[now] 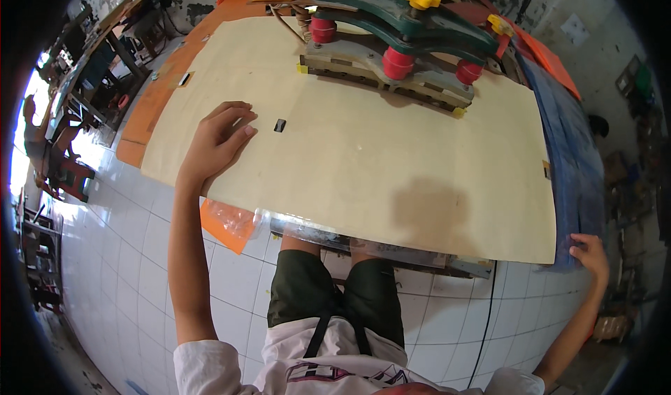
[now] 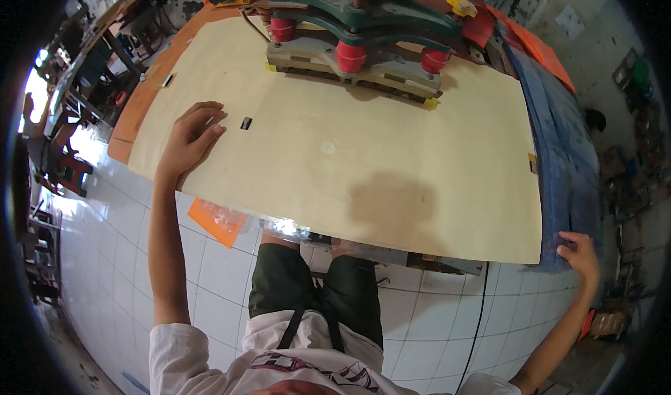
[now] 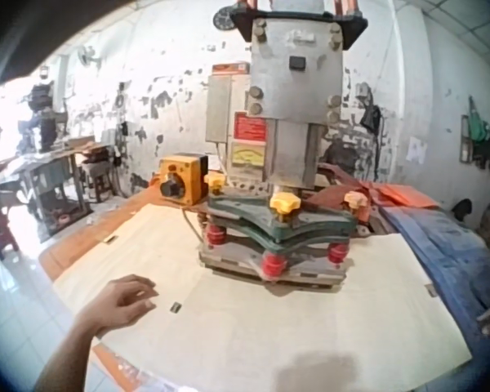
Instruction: The person aligns a transparent plastic sheet on the work table and seals it using a heat press machine.
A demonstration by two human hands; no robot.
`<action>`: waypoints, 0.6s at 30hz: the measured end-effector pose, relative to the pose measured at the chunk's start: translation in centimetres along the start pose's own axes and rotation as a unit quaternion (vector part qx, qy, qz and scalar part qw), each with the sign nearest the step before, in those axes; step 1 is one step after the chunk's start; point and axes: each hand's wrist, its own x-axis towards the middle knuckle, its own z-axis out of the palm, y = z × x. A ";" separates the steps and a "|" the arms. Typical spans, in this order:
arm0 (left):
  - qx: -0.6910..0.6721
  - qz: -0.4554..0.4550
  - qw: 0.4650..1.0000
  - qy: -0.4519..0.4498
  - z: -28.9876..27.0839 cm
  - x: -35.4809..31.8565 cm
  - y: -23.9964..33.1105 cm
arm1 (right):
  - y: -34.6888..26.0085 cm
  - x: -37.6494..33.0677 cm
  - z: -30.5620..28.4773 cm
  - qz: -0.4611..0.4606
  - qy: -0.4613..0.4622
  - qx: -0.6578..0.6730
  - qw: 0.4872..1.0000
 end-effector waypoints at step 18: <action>-0.020 -0.003 1.000 0.010 0.2 0.1 0.1 | 2.9 -0.1 -1.4 0.036 -0.119 0.206 0.971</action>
